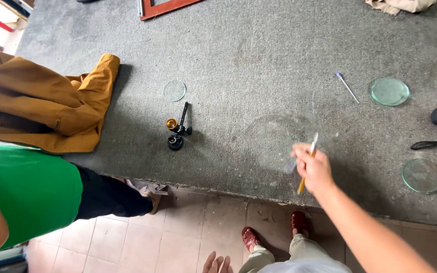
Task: Score and break a glass sheet into a specific shape using a glass cutter and pliers.
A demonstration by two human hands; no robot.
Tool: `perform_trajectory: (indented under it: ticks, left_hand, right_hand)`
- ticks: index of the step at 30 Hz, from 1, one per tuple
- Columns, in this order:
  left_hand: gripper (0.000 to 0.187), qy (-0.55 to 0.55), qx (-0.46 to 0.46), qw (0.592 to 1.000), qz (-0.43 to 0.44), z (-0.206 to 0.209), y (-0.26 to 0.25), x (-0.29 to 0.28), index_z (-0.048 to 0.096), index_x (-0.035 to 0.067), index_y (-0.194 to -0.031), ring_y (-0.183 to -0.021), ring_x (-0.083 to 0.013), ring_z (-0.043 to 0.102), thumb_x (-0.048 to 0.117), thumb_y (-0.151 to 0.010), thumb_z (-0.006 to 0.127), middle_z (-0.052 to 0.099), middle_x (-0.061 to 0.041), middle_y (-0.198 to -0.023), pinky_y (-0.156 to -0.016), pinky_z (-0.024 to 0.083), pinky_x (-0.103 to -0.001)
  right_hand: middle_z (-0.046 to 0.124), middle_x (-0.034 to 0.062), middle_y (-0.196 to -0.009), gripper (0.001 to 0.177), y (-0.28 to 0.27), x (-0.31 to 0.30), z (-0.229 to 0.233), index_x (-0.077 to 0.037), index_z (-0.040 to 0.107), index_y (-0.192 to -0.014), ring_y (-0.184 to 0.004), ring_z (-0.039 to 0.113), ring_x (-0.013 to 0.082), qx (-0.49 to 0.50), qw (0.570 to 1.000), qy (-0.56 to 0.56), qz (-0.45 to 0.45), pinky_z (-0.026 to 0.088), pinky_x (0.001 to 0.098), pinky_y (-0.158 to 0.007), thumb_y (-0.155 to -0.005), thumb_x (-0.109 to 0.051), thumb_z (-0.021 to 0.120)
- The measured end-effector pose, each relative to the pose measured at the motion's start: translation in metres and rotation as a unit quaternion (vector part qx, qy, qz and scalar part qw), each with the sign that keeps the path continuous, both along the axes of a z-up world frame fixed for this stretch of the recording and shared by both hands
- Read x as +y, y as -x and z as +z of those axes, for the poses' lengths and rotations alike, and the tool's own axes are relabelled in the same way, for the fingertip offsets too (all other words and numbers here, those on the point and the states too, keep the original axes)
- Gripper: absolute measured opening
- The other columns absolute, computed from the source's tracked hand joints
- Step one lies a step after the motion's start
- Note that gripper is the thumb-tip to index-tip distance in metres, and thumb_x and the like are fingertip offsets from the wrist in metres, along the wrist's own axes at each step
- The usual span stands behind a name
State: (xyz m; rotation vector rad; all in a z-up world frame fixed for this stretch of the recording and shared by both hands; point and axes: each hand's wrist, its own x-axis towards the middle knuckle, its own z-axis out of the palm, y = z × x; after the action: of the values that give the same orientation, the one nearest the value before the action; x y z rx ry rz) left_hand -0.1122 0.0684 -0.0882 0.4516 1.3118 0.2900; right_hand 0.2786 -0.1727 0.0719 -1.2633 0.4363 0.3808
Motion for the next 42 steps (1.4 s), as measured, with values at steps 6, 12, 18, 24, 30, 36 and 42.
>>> perform_trajectory:
  ticks: [6,12,18,24,30,36,42]
  left_hand:
    - [0.047,0.017,-0.016,0.998,-0.053,0.134,-0.096,-0.035,0.063,0.0,-0.14,-0.11,-0.0381,0.067,0.005,-0.093,0.064,0.071,-0.021,-0.113,-0.088,0.05,-0.044]
    - [0.035,-0.009,-0.087,0.991,-0.106,0.16,-0.164,-0.064,0.066,0.002,-0.131,-0.102,-0.0326,0.07,0.002,-0.096,0.062,0.073,-0.021,-0.115,-0.09,0.053,-0.041]
    - [0.015,-0.042,-0.134,0.979,-0.147,0.12,-0.211,-0.085,0.056,0.011,-0.11,-0.098,-0.0257,0.072,0.004,-0.098,0.063,0.075,-0.016,-0.118,-0.082,0.052,-0.036]
    - [0.015,-0.048,-0.093,0.99,-0.097,0.093,-0.249,-0.108,0.058,0.006,-0.098,-0.086,-0.0287,0.076,-0.002,-0.094,0.07,0.074,-0.022,-0.099,-0.067,0.061,-0.034]
    - [0.018,-0.059,-0.028,0.994,-0.091,0.065,-0.239,-0.106,0.062,0.009,-0.095,-0.072,-0.0222,0.076,0.004,-0.09,0.078,0.073,-0.012,-0.081,-0.061,0.063,-0.03]
    - [0.029,-0.029,-0.012,0.997,-0.07,0.049,-0.217,-0.101,0.059,0.016,-0.089,-0.07,-0.0178,0.076,0.016,-0.082,0.087,0.073,-0.005,-0.079,-0.061,0.062,-0.028]
    - [0.027,-0.068,-0.01,0.993,-0.1,0.047,-0.224,-0.085,0.063,0.011,-0.091,-0.068,-0.0225,0.076,0.017,-0.084,0.088,0.073,-0.01,-0.081,-0.056,0.055,-0.027]
  right_hand:
    - [0.066,0.0092,-0.091,0.018,-0.132,0.021,-0.041,-0.001,0.065,-0.115,-0.047,0.04,0.0025,-0.006,0.999,-0.024,0.026,0.025,0.0175,-0.034,-0.099,-0.007,0.058]
    - [0.06,0.0044,-0.074,0.011,-0.14,0.007,-0.017,-0.008,0.06,-0.081,-0.053,0.045,0.0065,0.034,0.985,0.158,0.053,0.027,0.0208,-0.04,-0.091,-0.003,0.062]
    - [0.06,0.0222,-0.101,0.056,-0.045,-0.077,0.045,-0.001,0.036,-0.154,-0.078,0.06,0.0233,0.013,0.983,0.111,0.146,0.057,0.0326,-0.071,-0.1,0.008,0.049]
    - [0.072,0.0322,-0.109,0.045,0.02,-0.17,0.003,0.009,0.06,-0.133,-0.092,0.075,0.0318,0.033,0.97,-0.216,0.106,0.065,0.0268,-0.071,-0.093,-0.005,0.043]
    - [0.069,0.0215,-0.079,0.028,0.037,-0.153,-0.016,0.005,0.065,-0.124,-0.063,0.07,0.0278,-0.098,0.98,0.028,0.173,0.061,0.0349,-0.056,-0.106,-0.015,0.057]
    - [0.069,0.0102,-0.058,0.005,0.04,-0.13,0.001,-0.01,0.078,-0.099,-0.048,0.068,0.0202,-0.271,0.858,0.361,0.244,0.056,0.0291,-0.046,-0.094,-0.011,0.076]
    - [0.07,0.0144,-0.061,0.011,0.048,-0.072,0.04,-0.004,0.078,-0.097,-0.052,0.068,0.0162,-0.218,0.89,0.284,0.282,0.059,0.0264,-0.048,-0.086,-0.003,0.077]
